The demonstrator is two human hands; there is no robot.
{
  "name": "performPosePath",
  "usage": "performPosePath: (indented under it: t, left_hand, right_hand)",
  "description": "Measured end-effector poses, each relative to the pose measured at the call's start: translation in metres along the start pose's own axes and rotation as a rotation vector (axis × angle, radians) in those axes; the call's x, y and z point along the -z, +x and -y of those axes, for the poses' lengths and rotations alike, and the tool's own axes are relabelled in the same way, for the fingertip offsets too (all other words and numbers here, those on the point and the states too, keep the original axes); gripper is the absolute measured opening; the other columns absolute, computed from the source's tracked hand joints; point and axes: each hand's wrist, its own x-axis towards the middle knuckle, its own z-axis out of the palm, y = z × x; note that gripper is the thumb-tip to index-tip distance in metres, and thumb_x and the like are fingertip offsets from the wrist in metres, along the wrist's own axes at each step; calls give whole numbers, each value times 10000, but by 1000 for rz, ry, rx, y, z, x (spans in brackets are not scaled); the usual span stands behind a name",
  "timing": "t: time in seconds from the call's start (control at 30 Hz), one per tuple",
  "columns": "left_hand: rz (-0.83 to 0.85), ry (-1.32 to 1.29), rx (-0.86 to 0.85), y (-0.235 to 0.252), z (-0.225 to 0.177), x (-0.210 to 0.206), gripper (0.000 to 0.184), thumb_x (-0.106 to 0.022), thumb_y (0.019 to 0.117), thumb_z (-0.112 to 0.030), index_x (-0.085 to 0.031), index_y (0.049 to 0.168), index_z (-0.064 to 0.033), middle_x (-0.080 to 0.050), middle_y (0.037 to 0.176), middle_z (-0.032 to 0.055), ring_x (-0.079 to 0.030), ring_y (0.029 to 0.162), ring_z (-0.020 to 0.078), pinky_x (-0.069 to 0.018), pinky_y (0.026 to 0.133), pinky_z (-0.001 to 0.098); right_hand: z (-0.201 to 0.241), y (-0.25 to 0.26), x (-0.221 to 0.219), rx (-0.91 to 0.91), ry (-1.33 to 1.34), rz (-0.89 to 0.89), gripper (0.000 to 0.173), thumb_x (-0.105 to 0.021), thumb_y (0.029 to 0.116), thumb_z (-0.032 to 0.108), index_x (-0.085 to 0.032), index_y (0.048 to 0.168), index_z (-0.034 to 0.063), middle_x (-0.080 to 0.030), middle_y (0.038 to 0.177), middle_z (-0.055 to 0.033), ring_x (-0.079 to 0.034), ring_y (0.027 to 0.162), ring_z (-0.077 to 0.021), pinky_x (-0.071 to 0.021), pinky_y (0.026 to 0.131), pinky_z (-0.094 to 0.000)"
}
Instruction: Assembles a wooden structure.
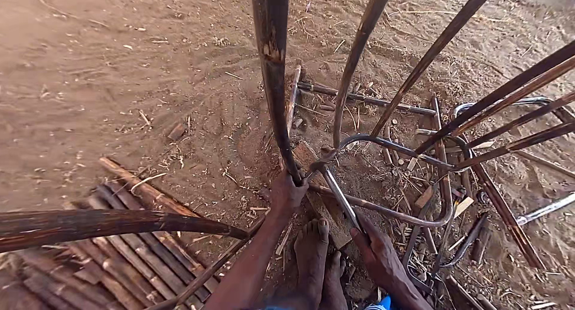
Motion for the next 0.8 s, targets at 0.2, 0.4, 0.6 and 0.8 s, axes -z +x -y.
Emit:
performPosePath:
  t: [0.2,0.4,0.6,0.8]
  left_hand:
    - [-28,2,-71,8,22,-8,295,-644,986,-37,-570,1257,55,-658,1139,229,-660,1059,340,-532,933,469]
    - [35,49,1,-1,-5,5,283,-600,1007,-17,-569,1269,84,-644,1198,258,-639,1134,356,-499,992,453]
    - [-132,480,-199,63,124,-60,722,-742,908,-469,-533,1373,42,-686,1129,246,-703,979,416,-550,868,596]
    - [382,531,214,65,81,-28,635,-511,1073,-435,-362,1521,-10,-617,1337,252,-576,1293,432,-417,1103,587]
  right_hand:
    - [1,11,-7,0,-176,-22,500,-461,1068,463,-459,1558,367,-669,760,-1,-606,610,-159,-544,615,-422]
    - [7,14,0,-78,-167,41,480,-460,1063,498,-494,1527,380,-669,762,-13,-619,621,-181,-550,622,-455]
    - [-4,56,-8,-50,-218,-61,385,-675,977,400,-637,1159,63,-662,890,-79,-662,792,-245,-570,739,-485]
    - [-56,112,-30,6,-201,2,309,-681,989,245,-622,1182,11,-689,990,-184,-696,926,-343,-564,848,-541]
